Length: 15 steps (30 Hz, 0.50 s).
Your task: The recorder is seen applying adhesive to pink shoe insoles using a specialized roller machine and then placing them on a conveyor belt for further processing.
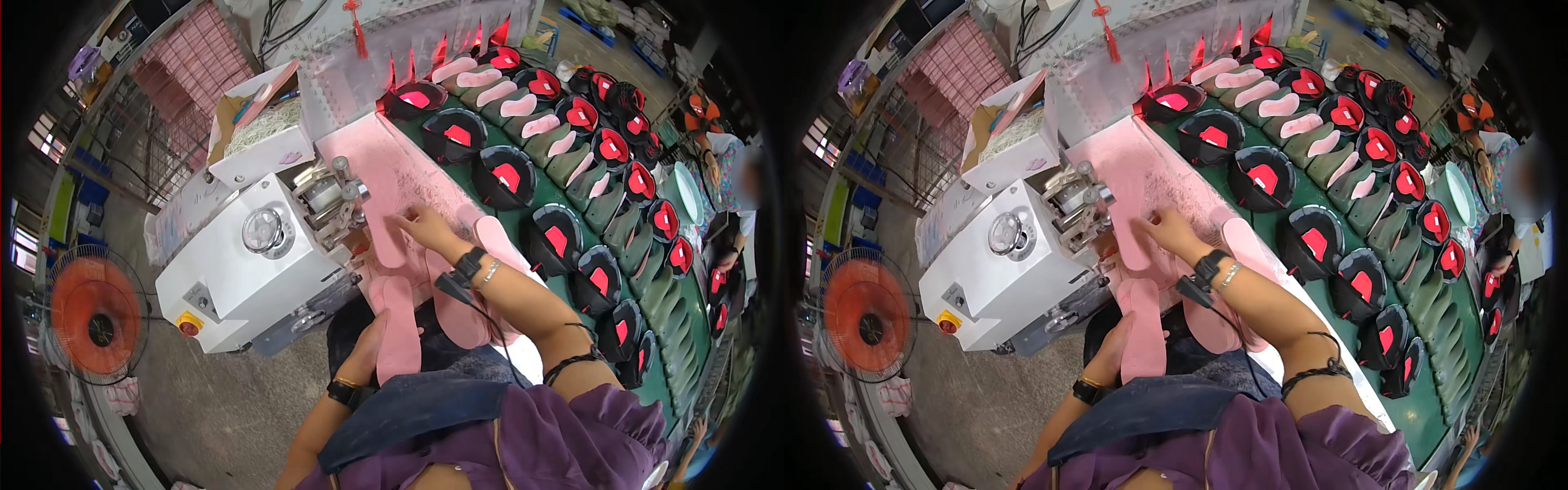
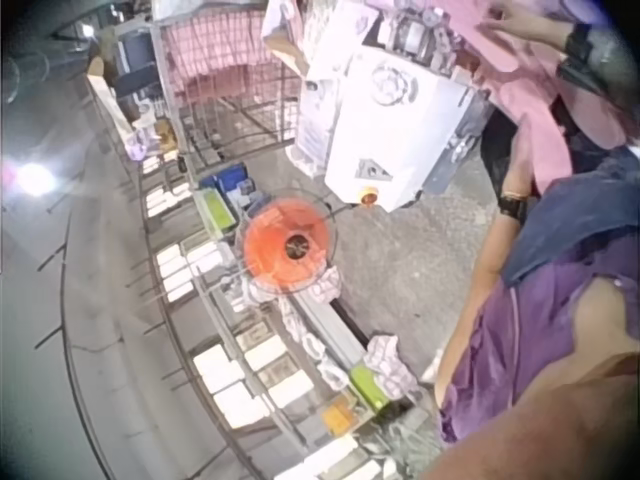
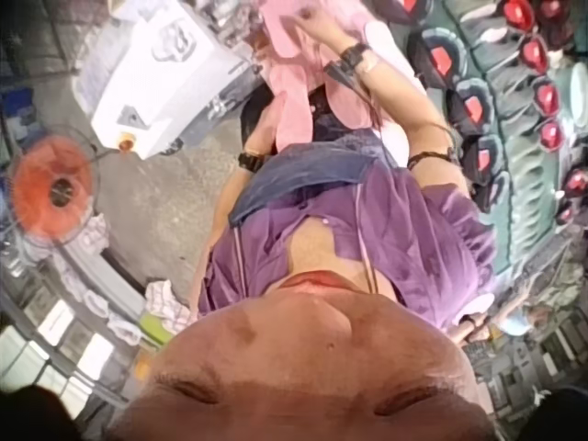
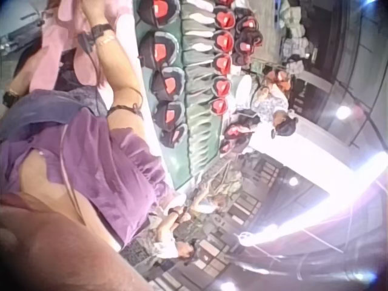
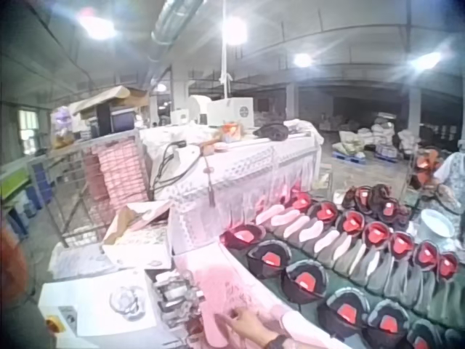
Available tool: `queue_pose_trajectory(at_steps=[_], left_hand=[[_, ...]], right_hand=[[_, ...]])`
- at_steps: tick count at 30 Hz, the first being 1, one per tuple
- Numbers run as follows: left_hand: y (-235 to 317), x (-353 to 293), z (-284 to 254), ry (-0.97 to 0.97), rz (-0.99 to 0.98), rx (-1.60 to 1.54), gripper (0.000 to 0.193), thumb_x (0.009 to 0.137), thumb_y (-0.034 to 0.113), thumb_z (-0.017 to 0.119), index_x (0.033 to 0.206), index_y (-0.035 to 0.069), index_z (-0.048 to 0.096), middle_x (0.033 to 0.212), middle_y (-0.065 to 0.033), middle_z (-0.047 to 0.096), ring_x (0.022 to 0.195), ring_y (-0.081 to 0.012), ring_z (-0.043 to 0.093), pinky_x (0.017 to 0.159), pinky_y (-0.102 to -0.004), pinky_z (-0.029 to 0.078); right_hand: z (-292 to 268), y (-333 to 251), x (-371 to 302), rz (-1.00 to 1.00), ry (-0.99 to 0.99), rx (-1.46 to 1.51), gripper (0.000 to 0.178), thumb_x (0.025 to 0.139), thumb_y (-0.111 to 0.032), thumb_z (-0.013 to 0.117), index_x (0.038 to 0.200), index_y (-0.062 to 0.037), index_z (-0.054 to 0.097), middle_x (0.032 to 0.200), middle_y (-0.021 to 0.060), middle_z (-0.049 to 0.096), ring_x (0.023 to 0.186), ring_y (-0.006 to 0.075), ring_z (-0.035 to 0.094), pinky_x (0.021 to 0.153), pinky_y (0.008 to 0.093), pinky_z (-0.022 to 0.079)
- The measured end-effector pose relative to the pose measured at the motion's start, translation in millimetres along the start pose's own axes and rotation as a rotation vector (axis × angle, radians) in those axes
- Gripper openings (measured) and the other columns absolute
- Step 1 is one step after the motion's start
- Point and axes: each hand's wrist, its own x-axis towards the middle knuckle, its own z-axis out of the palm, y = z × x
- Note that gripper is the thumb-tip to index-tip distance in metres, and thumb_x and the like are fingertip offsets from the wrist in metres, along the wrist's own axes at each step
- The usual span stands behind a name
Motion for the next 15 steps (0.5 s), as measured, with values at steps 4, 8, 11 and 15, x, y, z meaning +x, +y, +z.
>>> queue_pose_trajectory(at_steps=[4,8,11,15], left_hand=[[-11,-6,-2,0.051,-0.03,-0.075,0.047,0.103,0.037,0.037,0.124,-0.002,0.053,0.11,-0.0191,0.066,0.099,-0.0307,0.067,0.087,-0.0387,0.055],[-5,-19,16,0.051,0.013,-0.07,0.041,0.102,0.031,0.041,0.119,-0.003,0.055,0.108,-0.0172,0.067,0.098,-0.0285,0.068,0.087,-0.0372,0.055],[-14,-3,-5,-0.072,-0.007,-0.038,0.038,0.101,0.025,0.042,0.124,-0.005,0.05,0.111,-0.0197,0.065,0.101,-0.0323,0.066,0.089,-0.0401,0.054],[-29,29,-35,-0.142,0.289,0.43,0.032,0.099,0.021,0.045,0.116,-0.004,0.056,0.106,-0.0173,0.067,0.098,-0.0297,0.066,0.089,-0.0406,0.054]], right_hand=[[27,-9,33,-0.004,0.079,0.098,0.044,0.079,-0.039,0.071,0.087,0.0039,0.066,0.075,0.0196,0.066,0.07,0.0282,0.065,0.064,0.0402,0.048],[21,-4,75,0.049,0.171,0.218,0.033,0.079,-0.033,0.071,0.078,0.0001,0.064,0.068,0.0139,0.064,0.063,0.0231,0.061,0.06,0.0374,0.046],[1,2,74,0.211,0.14,0.376,0.026,0.084,-0.027,0.07,0.077,-0.0033,0.063,0.073,0.0077,0.066,0.063,0.0174,0.064,0.053,0.03,0.045],[-66,13,18,0.119,0.322,0.646,0.026,0.094,-0.024,0.059,0.102,0.001,0.056,0.077,0.0084,0.063,0.057,0.019,0.067,0.042,0.028,0.047]])
